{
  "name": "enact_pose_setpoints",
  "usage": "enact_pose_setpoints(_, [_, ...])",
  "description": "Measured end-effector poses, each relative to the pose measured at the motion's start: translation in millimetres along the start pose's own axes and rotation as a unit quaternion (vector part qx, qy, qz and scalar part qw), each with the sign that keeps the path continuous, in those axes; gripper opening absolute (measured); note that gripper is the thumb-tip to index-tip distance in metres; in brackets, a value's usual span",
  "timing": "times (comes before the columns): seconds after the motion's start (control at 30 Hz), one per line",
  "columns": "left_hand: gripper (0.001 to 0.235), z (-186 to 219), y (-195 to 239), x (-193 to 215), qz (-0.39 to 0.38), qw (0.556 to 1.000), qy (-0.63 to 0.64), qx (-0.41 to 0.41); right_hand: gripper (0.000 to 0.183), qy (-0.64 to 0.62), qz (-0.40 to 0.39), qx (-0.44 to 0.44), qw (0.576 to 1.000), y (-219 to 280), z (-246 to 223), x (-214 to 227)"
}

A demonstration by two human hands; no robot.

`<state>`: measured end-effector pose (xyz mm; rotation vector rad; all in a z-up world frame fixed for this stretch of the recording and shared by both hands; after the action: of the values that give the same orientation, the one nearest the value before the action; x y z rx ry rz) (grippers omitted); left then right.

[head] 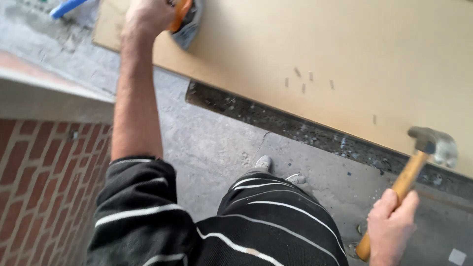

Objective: The person hammers nails into the edge of a large wooden board resting on a workbench. They repeatedly pick up nails and drive them in with a hammer, then gather remaining nails into a plastic bag and place it on the bench.

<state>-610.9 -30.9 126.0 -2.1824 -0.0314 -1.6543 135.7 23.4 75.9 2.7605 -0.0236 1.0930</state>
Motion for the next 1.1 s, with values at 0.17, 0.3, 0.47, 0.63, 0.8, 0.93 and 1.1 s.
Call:
enact_pose_setpoints(0.17, [0.016,13,3,57,0.004,0.973,0.18,0.144,0.032,0.036,-0.012,0.019,0.999,0,-12,0])
enact_pose_setpoints(0.3, [0.019,20,4,72,0.009,0.974,0.171,0.145,0.037,0.029,-0.011,0.027,0.999,0,-14,-1])
enact_pose_setpoints(0.47, [0.019,14,7,61,0.041,0.983,0.149,0.099,0.036,0.04,-0.009,0.033,0.999,-2,-14,-3])
enact_pose_setpoints(0.63, [0.019,-11,14,24,-0.006,0.994,0.107,0.027,0.034,0.063,0.013,0.03,0.997,-4,-2,-2])
enact_pose_setpoints(0.8, [0.014,-5,15,33,-0.102,0.967,0.187,0.137,0.038,0.053,0.02,0.038,0.998,-4,0,-4])
enact_pose_setpoints(0.93, [0.018,2,15,67,-0.002,0.96,0.223,0.168,0.041,0.023,0.008,0.077,0.997,-5,-9,-4])
enact_pose_setpoints(1.1, [0.022,0,23,81,0.047,0.962,0.239,0.123,0.042,0.027,-0.003,0.075,0.997,-3,-13,-6])
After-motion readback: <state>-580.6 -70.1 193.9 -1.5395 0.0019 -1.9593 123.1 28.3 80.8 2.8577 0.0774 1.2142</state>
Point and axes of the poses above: each hand's wrist, its own y-axis away from the middle knuckle, its own x-axis out of the back of the hand, z = x × y, the point moved 8 cm from there along -y, towards the middle knuckle, and after that the axes turned 4 degrees about -x, right-handed, at the moved point
